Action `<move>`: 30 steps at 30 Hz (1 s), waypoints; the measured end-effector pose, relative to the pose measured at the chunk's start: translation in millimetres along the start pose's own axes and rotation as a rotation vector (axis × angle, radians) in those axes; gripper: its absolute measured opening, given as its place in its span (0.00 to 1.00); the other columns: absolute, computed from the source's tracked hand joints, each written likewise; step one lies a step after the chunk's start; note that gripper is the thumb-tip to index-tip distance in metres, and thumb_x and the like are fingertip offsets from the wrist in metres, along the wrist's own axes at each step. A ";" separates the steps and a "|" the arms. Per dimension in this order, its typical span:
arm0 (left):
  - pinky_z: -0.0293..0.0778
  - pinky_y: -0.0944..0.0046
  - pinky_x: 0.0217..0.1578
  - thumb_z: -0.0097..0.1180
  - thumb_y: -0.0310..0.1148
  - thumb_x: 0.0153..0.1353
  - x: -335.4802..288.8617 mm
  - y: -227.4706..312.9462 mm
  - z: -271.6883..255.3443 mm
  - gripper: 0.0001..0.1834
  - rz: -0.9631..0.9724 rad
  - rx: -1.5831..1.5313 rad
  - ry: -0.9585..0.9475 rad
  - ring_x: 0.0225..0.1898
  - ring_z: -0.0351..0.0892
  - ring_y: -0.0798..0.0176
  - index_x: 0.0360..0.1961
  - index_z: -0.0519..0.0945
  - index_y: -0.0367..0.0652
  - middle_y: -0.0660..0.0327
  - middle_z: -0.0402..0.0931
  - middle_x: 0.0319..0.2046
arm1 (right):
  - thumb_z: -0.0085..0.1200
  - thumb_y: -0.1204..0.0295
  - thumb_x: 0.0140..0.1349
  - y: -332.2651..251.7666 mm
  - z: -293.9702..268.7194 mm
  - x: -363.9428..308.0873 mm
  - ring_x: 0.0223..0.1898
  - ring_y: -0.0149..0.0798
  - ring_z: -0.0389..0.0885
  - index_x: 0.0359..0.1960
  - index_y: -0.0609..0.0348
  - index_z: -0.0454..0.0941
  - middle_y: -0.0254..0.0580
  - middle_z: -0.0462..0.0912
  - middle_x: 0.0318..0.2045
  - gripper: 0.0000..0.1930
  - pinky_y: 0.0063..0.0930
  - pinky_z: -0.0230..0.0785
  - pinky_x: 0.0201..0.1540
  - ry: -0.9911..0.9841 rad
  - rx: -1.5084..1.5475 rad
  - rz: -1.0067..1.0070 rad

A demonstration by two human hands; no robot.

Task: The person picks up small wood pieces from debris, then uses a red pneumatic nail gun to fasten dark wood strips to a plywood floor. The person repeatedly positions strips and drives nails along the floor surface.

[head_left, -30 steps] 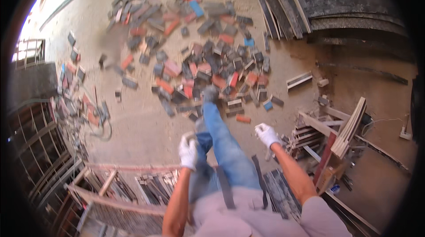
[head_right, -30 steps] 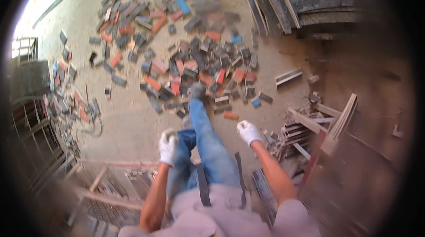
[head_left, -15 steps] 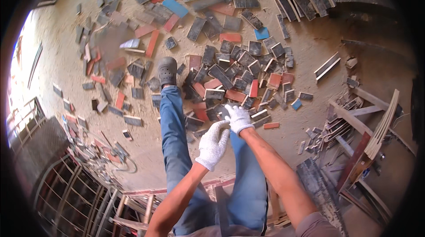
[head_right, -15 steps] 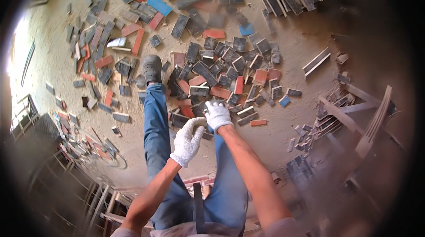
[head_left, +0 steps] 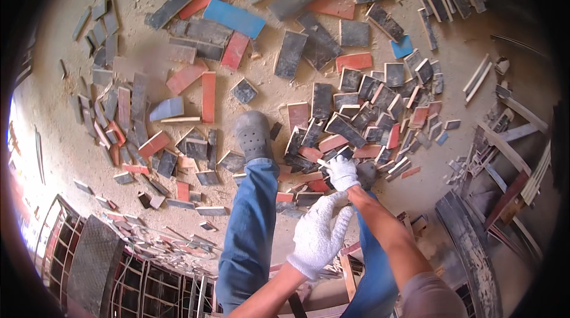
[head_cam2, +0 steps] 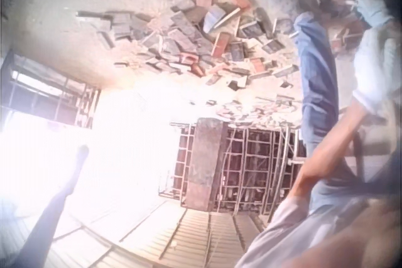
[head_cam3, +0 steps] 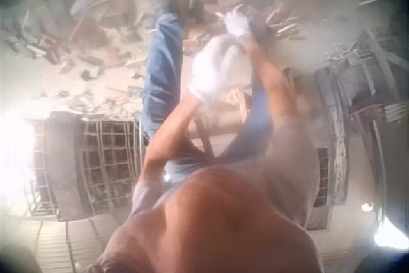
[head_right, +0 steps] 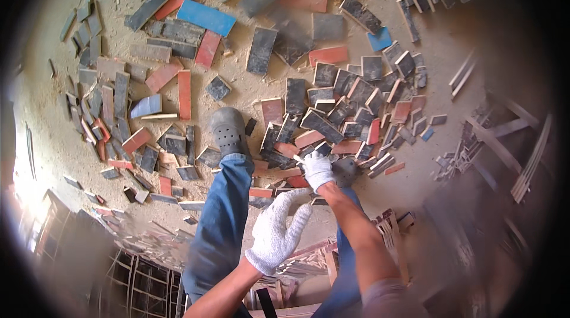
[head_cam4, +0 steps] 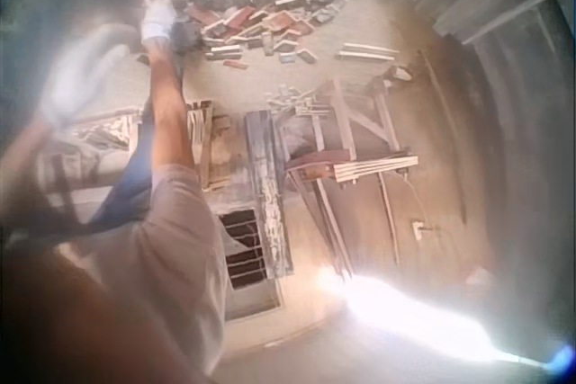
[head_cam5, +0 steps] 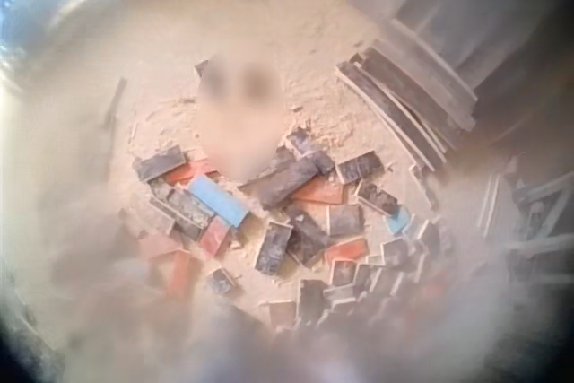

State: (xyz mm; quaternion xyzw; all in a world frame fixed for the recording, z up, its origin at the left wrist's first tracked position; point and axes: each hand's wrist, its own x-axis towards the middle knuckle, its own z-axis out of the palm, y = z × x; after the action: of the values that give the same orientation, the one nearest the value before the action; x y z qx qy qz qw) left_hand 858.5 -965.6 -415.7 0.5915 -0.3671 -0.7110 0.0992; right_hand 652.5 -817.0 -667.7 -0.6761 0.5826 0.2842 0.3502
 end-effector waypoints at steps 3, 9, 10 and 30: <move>0.77 0.60 0.51 0.57 0.34 0.72 8.9 -3.2 -13.6 0.17 0.009 -0.166 0.064 0.46 0.85 0.59 0.57 0.77 0.36 0.52 0.84 0.46 | 0.58 0.47 0.64 -46.6 -102.3 24.1 0.42 0.59 0.81 0.43 0.61 0.78 0.57 0.80 0.40 0.26 0.51 0.73 0.45 0.149 0.475 0.263; 0.76 0.64 0.50 0.56 0.35 0.73 19.2 12.5 -49.0 0.18 -0.043 -0.159 0.078 0.49 0.83 0.63 0.58 0.77 0.36 0.53 0.84 0.46 | 0.64 0.47 0.59 -103.1 -201.4 214.5 0.49 0.66 0.80 0.44 0.65 0.77 0.67 0.81 0.47 0.30 0.53 0.73 0.52 0.507 0.636 0.371; 0.77 0.65 0.50 0.55 0.34 0.74 21.5 11.2 -50.6 0.18 -0.038 -0.206 0.083 0.49 0.82 0.65 0.59 0.76 0.36 0.53 0.83 0.47 | 0.66 0.44 0.57 -114.8 -214.2 240.5 0.49 0.66 0.81 0.47 0.66 0.76 0.68 0.81 0.46 0.33 0.52 0.73 0.53 0.512 0.628 0.507; 0.76 0.67 0.51 0.57 0.29 0.72 54.3 7.9 -99.4 0.16 -0.189 -0.865 0.434 0.47 0.80 0.68 0.57 0.76 0.33 0.55 0.81 0.47 | 0.68 0.57 0.58 -87.4 -251.3 226.5 0.58 0.61 0.74 0.56 0.68 0.70 0.62 0.70 0.58 0.33 0.48 0.69 0.60 0.268 0.384 0.368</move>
State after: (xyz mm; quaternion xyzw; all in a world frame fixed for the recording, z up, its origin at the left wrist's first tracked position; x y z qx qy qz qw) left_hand 931.8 -1042.6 -455.4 0.6611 0.0463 -0.6647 0.3450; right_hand 768.9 -1146.0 -685.7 -0.5120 0.7796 0.1358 0.3340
